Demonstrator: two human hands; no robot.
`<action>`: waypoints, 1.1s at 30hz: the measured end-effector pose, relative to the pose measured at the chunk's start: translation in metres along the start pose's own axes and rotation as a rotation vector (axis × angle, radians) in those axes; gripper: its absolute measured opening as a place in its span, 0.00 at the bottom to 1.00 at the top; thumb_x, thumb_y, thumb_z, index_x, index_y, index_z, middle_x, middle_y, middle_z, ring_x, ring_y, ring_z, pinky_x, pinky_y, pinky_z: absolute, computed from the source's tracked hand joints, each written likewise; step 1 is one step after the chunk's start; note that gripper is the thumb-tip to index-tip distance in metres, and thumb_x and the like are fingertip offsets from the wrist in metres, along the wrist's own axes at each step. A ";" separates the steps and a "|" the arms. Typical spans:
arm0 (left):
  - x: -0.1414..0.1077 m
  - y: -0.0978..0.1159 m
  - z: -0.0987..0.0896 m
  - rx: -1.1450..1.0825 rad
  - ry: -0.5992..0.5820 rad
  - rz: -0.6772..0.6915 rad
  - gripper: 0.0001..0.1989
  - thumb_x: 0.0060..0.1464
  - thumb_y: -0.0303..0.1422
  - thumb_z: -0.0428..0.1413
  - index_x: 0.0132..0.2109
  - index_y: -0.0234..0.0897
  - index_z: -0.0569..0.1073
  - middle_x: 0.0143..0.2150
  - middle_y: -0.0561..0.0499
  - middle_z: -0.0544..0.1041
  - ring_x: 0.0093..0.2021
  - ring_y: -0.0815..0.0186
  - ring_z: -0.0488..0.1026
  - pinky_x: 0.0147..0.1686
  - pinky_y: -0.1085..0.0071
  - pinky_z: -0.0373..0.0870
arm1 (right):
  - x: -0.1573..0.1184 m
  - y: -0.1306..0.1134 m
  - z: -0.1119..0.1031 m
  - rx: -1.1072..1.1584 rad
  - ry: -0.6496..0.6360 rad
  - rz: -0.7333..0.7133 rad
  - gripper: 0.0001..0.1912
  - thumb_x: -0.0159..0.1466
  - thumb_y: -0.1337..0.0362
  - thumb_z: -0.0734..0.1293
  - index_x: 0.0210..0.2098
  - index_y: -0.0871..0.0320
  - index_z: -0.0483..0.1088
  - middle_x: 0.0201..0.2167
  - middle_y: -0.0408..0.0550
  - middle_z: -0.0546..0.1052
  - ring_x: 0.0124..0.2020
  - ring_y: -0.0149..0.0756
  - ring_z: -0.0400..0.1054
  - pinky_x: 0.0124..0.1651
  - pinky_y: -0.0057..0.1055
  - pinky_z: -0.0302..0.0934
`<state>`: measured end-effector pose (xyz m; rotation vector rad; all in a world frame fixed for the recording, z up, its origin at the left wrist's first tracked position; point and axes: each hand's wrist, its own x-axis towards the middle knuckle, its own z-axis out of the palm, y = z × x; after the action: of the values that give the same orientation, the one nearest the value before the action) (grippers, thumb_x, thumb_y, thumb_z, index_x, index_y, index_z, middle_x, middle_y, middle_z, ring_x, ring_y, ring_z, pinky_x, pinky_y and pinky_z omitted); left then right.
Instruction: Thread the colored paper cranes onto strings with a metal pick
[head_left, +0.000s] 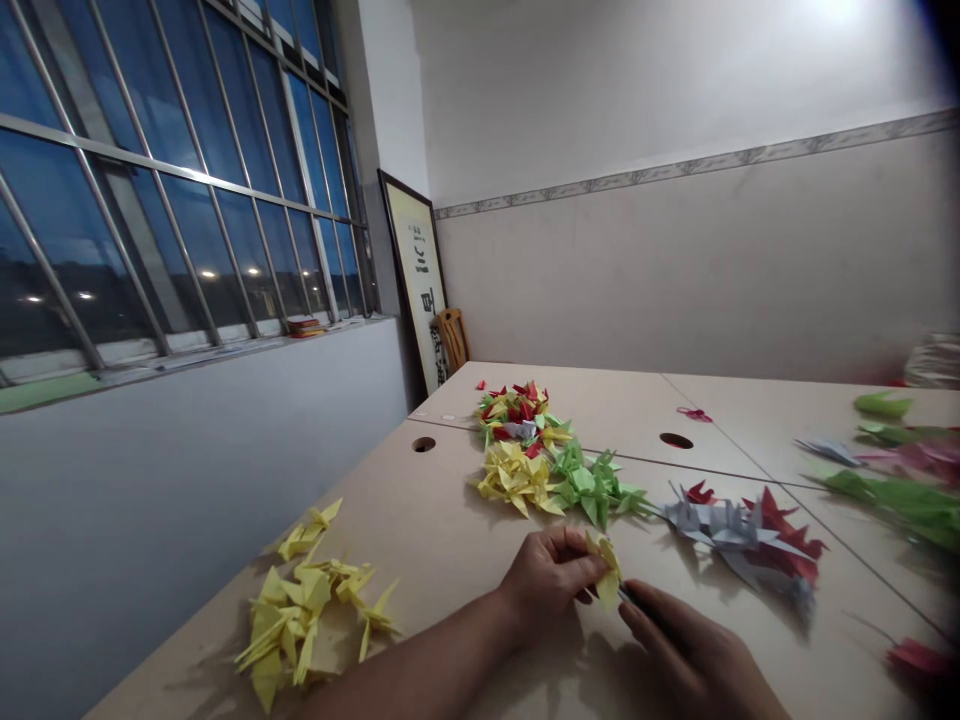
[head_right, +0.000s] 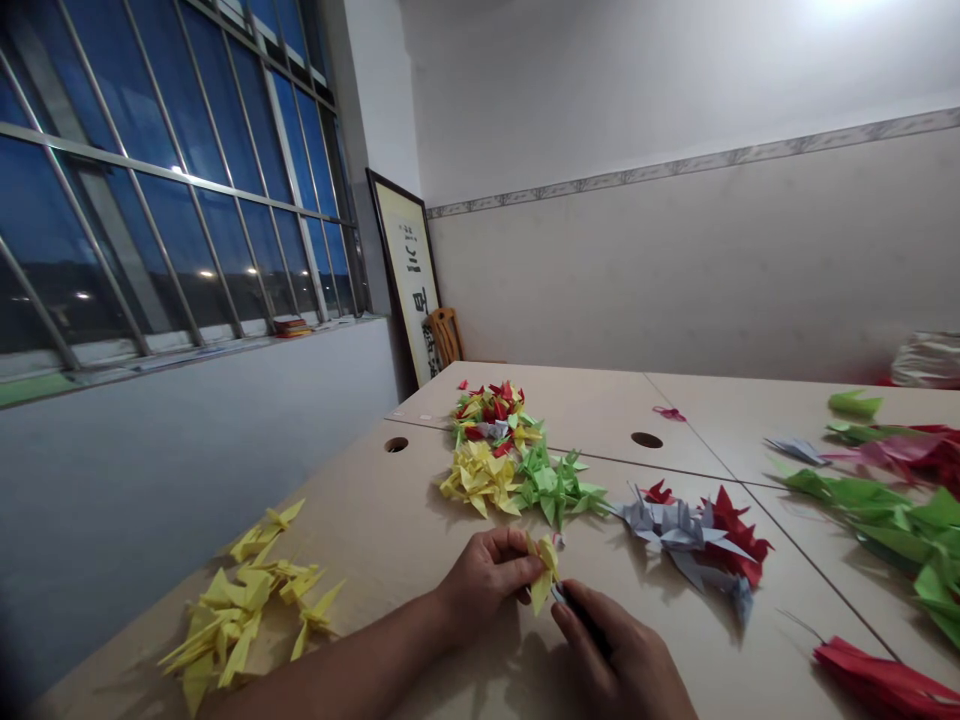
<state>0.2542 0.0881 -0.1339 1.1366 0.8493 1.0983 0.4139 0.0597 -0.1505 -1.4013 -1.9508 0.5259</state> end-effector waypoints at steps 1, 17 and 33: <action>0.000 0.000 0.000 -0.004 0.002 0.000 0.14 0.36 0.38 0.61 0.27 0.31 0.69 0.21 0.53 0.69 0.20 0.75 0.62 0.23 0.75 0.59 | 0.000 -0.001 0.000 0.013 0.002 -0.001 0.22 0.57 0.52 0.59 0.41 0.60 0.72 0.42 0.50 0.75 0.43 0.42 0.69 0.44 0.29 0.64; 0.000 0.008 0.001 0.025 -0.040 0.023 0.12 0.40 0.38 0.59 0.26 0.32 0.68 0.21 0.55 0.68 0.21 0.75 0.61 0.23 0.77 0.58 | -0.003 -0.023 -0.009 0.186 0.034 -0.039 0.13 0.60 0.60 0.58 0.37 0.58 0.72 0.34 0.50 0.77 0.36 0.39 0.70 0.39 0.29 0.62; -0.001 0.008 0.001 0.031 -0.059 0.028 0.11 0.43 0.37 0.57 0.27 0.32 0.68 0.22 0.54 0.69 0.22 0.74 0.62 0.23 0.77 0.58 | -0.004 -0.024 -0.009 0.174 0.040 -0.041 0.14 0.60 0.61 0.59 0.38 0.58 0.72 0.34 0.49 0.77 0.35 0.38 0.70 0.38 0.27 0.62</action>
<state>0.2529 0.0878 -0.1260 1.2037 0.8089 1.0724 0.4053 0.0476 -0.1290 -1.2510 -1.8513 0.6275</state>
